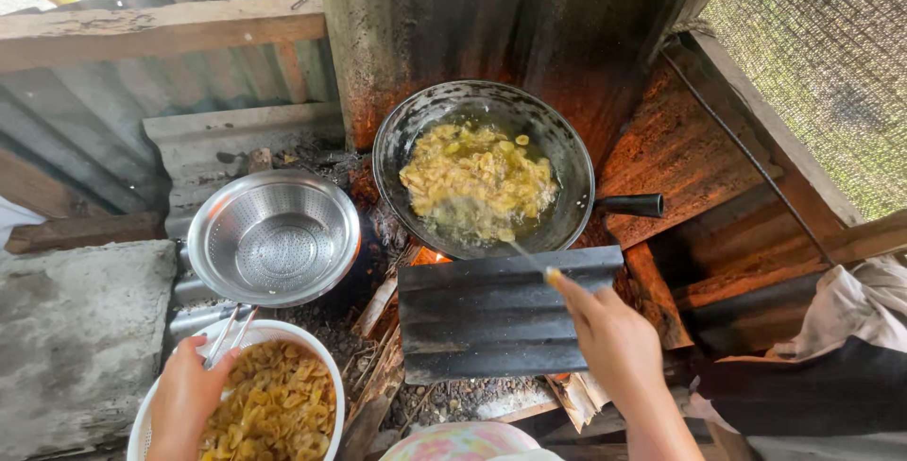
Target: The person is frying chips in a wok over an open wood fire. They use a skimmer to stir the chips in the oil and eventually scoop them out into a metal colander held over a bowl.
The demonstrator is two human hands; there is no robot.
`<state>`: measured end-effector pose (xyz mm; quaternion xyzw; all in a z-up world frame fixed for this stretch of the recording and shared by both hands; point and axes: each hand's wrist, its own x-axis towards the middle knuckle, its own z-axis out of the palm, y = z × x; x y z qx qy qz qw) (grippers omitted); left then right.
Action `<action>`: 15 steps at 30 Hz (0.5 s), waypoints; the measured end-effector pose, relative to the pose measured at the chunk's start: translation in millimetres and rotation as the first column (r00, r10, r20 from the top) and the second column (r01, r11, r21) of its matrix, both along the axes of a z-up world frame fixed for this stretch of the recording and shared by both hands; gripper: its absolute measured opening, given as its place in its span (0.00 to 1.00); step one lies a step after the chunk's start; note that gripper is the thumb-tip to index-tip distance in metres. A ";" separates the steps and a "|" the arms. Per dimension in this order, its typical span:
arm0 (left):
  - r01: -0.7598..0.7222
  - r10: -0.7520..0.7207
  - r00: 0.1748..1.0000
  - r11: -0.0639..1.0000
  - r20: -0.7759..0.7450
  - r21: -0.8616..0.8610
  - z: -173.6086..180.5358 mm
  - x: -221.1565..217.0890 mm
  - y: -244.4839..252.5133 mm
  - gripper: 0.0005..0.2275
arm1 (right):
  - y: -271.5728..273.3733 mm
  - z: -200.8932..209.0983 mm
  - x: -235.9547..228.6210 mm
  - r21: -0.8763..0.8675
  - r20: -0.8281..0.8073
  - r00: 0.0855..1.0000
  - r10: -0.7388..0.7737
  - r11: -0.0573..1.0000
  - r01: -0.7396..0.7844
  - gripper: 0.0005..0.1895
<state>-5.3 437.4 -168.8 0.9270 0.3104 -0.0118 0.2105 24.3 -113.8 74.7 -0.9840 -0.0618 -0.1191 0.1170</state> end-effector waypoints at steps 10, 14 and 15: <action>-0.073 0.073 0.997 0.920 -0.013 -0.386 -3.4 14.4 15.1 0.23 | -0.7 -13.2 -1.4 0.187 0.064 0.997 0.040 0.981 -0.051 0.20; -0.030 0.048 0.998 0.931 0.040 -0.364 5.9 4.8 7.2 0.20 | -8.5 -20.5 21.8 0.241 -0.043 0.997 -0.064 0.968 0.072 0.20; -0.063 0.094 0.994 0.924 0.063 -0.378 8.2 -0.9 4.7 0.19 | -17.3 -16.7 24.6 0.304 -0.053 0.994 -0.098 0.946 0.110 0.19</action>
